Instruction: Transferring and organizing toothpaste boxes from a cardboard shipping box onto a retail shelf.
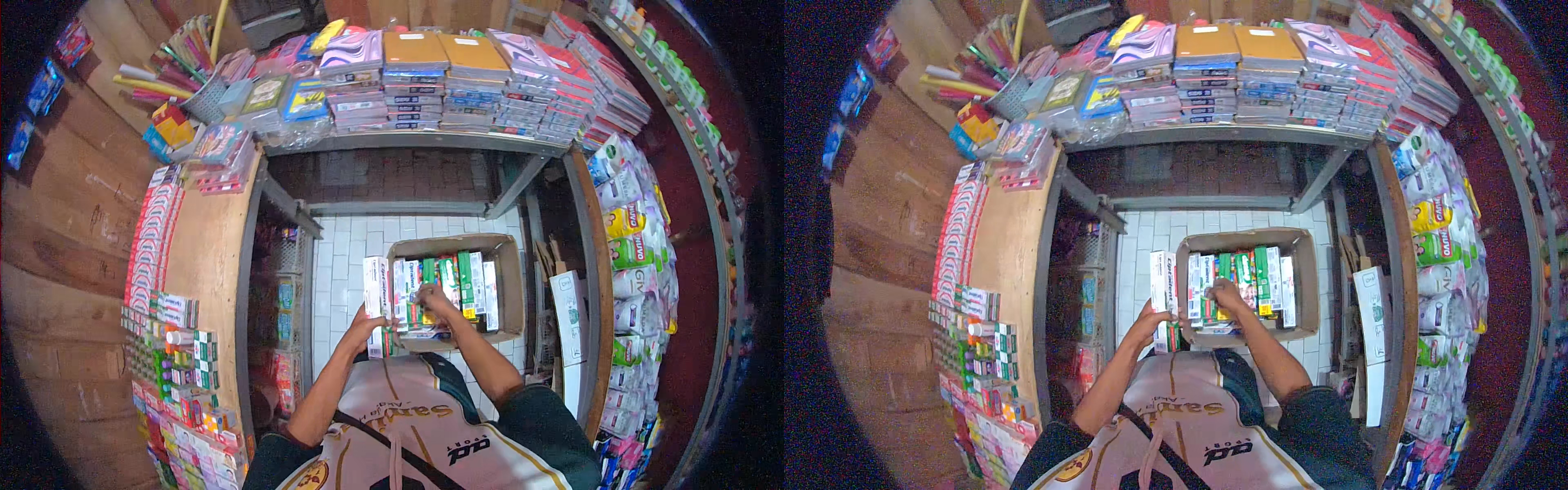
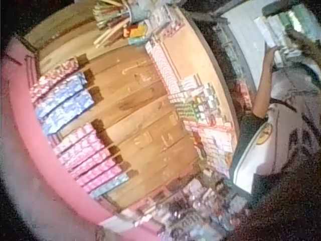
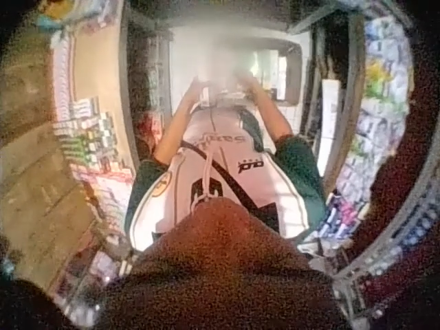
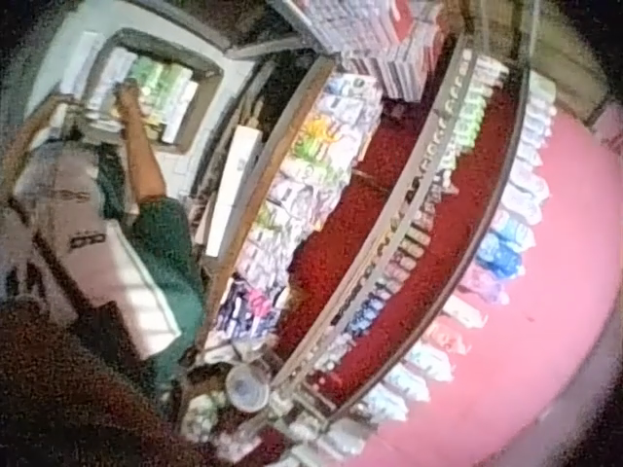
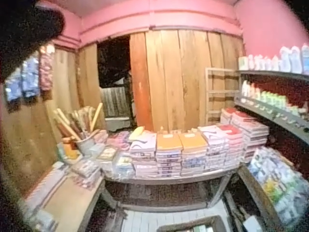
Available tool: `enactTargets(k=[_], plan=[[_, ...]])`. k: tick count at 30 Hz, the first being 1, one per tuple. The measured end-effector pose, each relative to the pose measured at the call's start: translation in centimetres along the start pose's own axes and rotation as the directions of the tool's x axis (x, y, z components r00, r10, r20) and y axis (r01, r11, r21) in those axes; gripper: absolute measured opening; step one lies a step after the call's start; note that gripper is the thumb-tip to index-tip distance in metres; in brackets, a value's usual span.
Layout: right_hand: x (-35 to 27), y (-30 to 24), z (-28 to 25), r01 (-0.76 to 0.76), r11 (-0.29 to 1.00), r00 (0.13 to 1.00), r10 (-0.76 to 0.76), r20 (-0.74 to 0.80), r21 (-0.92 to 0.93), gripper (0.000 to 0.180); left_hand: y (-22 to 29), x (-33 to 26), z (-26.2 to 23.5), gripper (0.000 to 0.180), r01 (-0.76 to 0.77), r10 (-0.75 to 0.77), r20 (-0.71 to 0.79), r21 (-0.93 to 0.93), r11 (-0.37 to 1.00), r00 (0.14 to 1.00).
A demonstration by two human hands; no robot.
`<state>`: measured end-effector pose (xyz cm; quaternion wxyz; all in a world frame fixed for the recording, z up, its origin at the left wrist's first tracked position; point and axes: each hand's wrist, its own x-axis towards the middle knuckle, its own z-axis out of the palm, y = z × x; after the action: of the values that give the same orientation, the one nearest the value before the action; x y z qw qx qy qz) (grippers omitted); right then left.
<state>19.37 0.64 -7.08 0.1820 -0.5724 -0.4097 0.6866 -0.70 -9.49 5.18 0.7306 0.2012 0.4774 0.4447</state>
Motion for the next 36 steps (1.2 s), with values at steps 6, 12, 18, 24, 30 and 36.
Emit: enactTargets(k=[6, 12, 18, 24, 30, 36], plan=[[9.6, 5.5, -0.7, -0.011, 0.995, 0.982, -0.009, -0.191, -0.104, 0.057, -0.5, -0.6, -0.2, 0.054, -0.081, 0.081, -0.061, 0.014, 0.997, 0.995], [7.1, 1.4, 6.2, -0.28, 0.804, 0.905, 0.039, -0.424, -0.524, 0.074, -0.5, -2.4, -2.7, 0.054, -0.054, 0.052, -0.144, -0.012, 0.998, 0.988], [6.7, 1.9, 4.8, -0.232, 0.807, 0.939, 0.04, -0.342, -0.544, 0.074, 0.1, -1.7, -2.7, 0.056, -0.038, 0.04, -0.083, 0.027, 0.999, 0.996], [9.0, 4.7, 4.0, -0.269, 0.79, 0.924, 0.051, -0.379, -0.55, 0.075, 0.7, -0.6, -2.8, 0.059, 0.031, -0.031, -0.021, 0.02, 0.999, 0.999], [7.5, 3.4, 4.8, -0.254, 0.733, 0.949, 0.064, -0.308, -0.631, 0.072, 1.0, -0.8, -3.9, 0.057, -0.026, 0.026, -0.035, -0.006, 1.0, 0.999], [9.2, 8.2, 3.9, -0.148, 0.851, 0.957, -0.006, -0.291, -0.505, 0.036, 0.2, 0.7, -3.8, 0.04, -0.011, 0.0, -0.076, -0.138, 0.99, 0.997]])
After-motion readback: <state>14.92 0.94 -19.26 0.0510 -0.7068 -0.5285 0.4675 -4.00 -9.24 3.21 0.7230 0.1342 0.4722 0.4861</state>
